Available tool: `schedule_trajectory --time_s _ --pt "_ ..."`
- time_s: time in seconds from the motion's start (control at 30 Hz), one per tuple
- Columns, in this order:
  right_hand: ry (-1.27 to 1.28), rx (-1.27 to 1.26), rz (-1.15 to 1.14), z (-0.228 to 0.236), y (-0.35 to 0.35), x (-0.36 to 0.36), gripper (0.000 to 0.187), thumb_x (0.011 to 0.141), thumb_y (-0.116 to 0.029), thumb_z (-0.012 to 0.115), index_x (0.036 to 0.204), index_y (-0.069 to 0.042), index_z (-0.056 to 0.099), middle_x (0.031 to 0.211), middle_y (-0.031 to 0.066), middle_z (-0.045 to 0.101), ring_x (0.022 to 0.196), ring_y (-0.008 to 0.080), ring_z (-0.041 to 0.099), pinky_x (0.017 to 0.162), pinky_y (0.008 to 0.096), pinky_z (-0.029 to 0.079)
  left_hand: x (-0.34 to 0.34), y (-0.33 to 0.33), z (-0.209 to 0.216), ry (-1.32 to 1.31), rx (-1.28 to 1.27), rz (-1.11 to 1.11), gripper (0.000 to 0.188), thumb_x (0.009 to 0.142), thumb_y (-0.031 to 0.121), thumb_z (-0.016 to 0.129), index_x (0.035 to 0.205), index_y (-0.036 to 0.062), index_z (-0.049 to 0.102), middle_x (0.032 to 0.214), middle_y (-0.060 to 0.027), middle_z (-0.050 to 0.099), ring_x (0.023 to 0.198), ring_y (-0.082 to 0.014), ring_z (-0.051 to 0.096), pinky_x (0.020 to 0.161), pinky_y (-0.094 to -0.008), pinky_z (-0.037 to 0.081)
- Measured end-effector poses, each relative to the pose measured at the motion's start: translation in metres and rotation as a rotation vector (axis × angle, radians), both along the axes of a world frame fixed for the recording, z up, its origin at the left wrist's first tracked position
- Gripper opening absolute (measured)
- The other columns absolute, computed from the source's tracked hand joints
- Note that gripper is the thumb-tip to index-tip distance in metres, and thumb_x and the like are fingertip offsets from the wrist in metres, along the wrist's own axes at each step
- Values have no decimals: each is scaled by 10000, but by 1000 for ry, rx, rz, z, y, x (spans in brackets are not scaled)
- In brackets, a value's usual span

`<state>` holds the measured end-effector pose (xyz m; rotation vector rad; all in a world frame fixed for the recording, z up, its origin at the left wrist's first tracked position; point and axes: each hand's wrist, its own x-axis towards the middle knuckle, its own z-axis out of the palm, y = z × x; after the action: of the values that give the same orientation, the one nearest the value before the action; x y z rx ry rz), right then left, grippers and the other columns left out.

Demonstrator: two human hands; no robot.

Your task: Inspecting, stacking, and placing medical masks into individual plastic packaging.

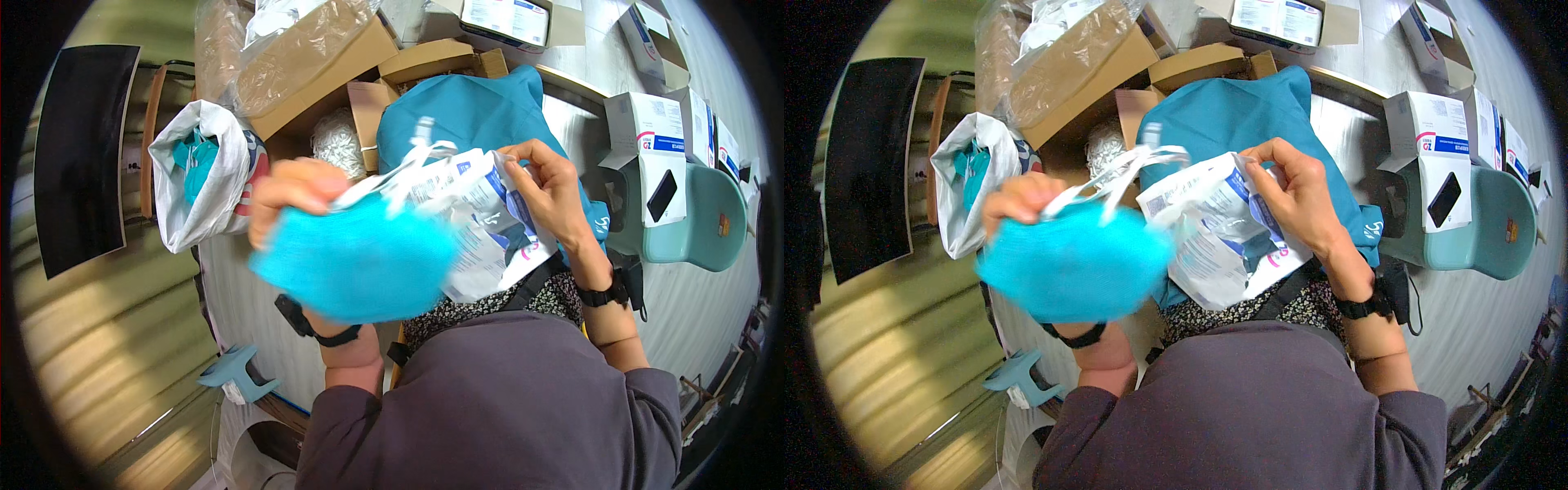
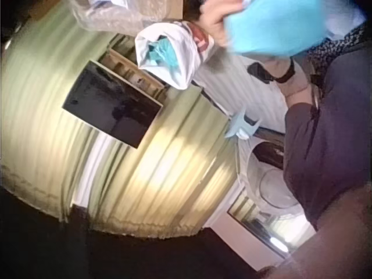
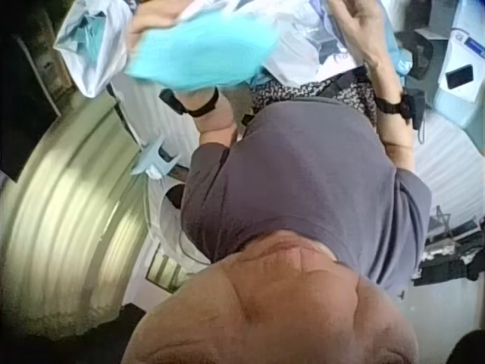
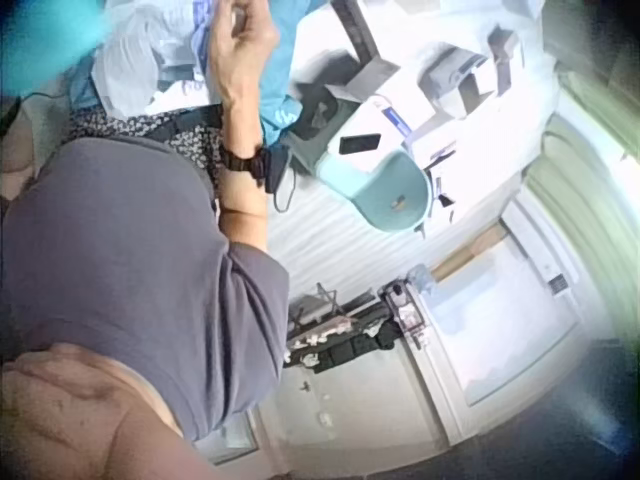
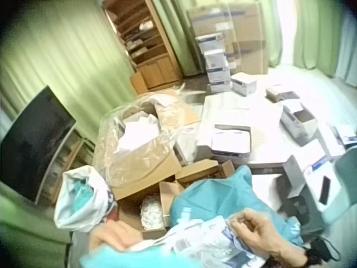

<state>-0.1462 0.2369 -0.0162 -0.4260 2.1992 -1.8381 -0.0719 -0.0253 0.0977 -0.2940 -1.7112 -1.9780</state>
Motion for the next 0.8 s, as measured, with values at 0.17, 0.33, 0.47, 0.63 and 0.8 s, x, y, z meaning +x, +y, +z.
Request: schedule_trajectory --time_s 0.17,0.33,0.47,0.63,0.8 --pt "116 -25 17 22 -1 4 78 914 -71 643 967 -13 639 730 -16 564 548 29 410 487 220 307 -27 -2 22 -273 -465 478 181 854 176 722 930 14 697 928 -108 673 854 -184 624 764 -316 486" --pt "144 67 81 47 -3 8 167 868 -22 637 1031 -15 671 839 77 615 586 116 522 525 253 393 -36 42 -25 -411 -971 -123 344 793 239 814 1070 56 726 917 -115 708 843 -203 687 723 -311 511" --pt "287 112 112 45 -3 8 136 850 -69 705 975 -14 706 798 89 624 647 155 570 556 297 436 -33 56 -52 -532 -848 -343 296 814 259 797 975 21 726 797 -146 682 725 -225 680 660 -341 504" --pt "142 17 27 29 -2 9 112 833 -102 739 826 5 710 712 87 627 624 151 577 550 296 433 -33 68 -59 -596 -866 -361 207 854 208 750 886 9 704 730 -150 652 646 -230 643 610 -356 478" --pt "-207 -42 -34 13 -10 -5 171 845 -120 747 754 18 706 661 38 675 582 66 527 524 259 408 -21 91 -78 38 -977 -5 78 812 89 701 773 58 641 687 -87 594 622 -259 577 555 -368 440"
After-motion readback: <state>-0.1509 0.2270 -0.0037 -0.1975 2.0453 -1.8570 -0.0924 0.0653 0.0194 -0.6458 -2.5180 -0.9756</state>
